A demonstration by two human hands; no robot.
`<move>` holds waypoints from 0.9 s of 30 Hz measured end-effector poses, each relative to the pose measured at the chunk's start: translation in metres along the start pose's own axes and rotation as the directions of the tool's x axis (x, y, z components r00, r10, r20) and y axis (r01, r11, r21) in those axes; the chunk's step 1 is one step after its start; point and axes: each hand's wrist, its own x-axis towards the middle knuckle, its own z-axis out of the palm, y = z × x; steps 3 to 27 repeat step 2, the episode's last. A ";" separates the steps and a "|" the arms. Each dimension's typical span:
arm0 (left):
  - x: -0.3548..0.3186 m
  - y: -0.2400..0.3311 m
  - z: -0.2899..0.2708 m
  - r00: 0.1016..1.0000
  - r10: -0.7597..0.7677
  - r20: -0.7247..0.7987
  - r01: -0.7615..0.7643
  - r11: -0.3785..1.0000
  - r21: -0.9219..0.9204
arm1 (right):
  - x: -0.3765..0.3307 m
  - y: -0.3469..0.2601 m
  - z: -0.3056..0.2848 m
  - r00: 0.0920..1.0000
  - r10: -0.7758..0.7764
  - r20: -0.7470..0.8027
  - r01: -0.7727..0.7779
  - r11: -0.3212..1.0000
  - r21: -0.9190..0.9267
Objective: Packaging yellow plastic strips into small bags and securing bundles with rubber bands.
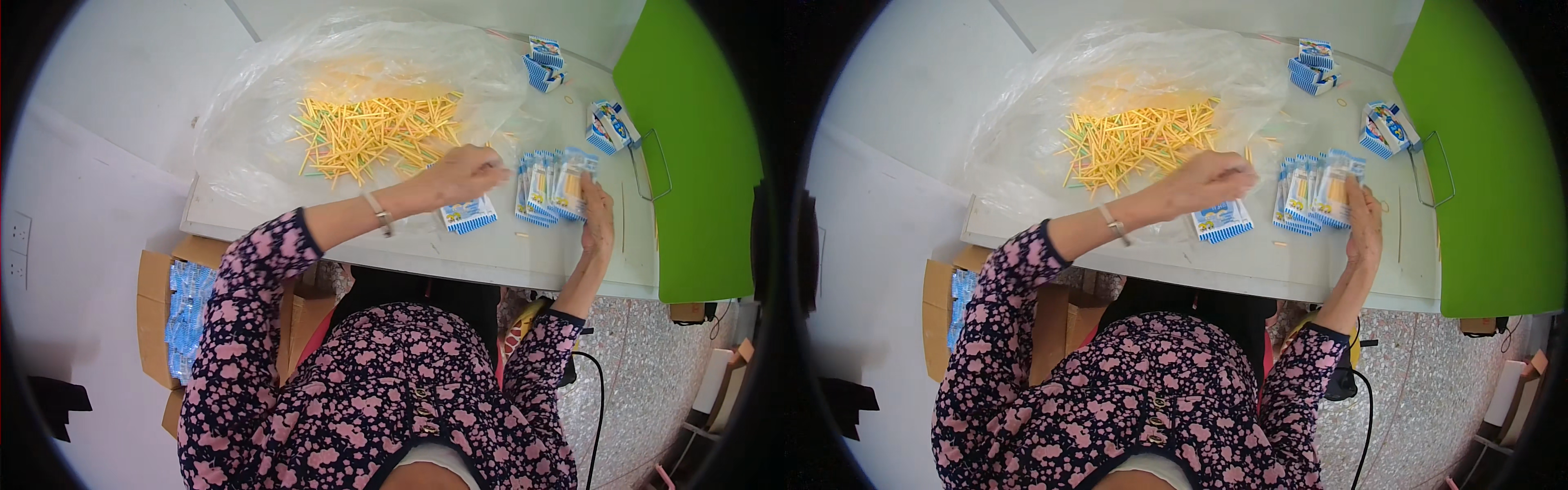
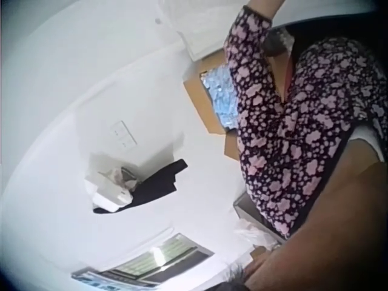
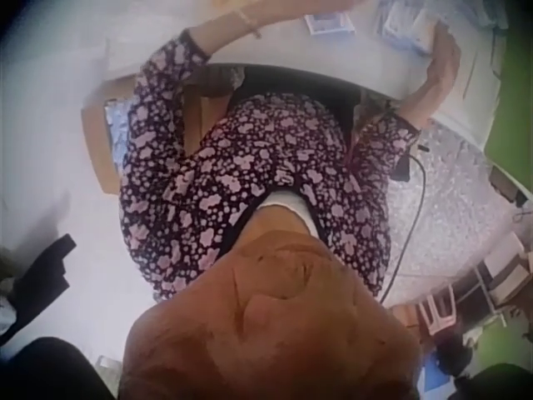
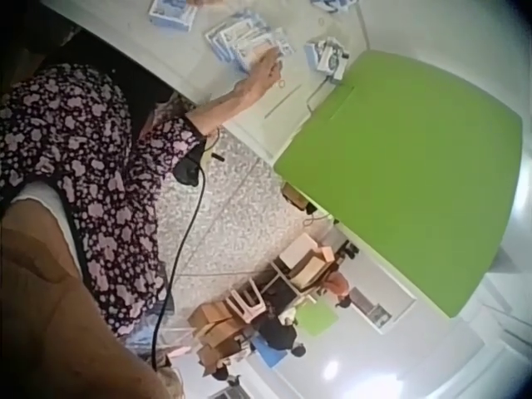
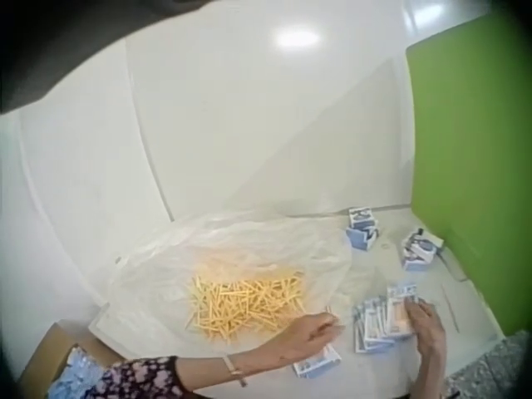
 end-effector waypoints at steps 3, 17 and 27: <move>0.021 0.007 0.016 0.983 -0.178 0.053 0.173 0.981 0.088 | 0.003 0.004 0.001 0.998 0.049 0.033 -0.050 0.998 0.027; 0.021 0.007 0.016 0.983 -0.178 0.053 0.173 0.981 0.088 | 0.003 0.004 0.001 0.998 0.049 0.033 -0.050 0.998 0.027; 0.021 0.007 0.016 0.983 -0.178 0.053 0.173 0.981 0.088 | 0.003 0.004 0.001 0.998 0.049 0.033 -0.050 0.998 0.027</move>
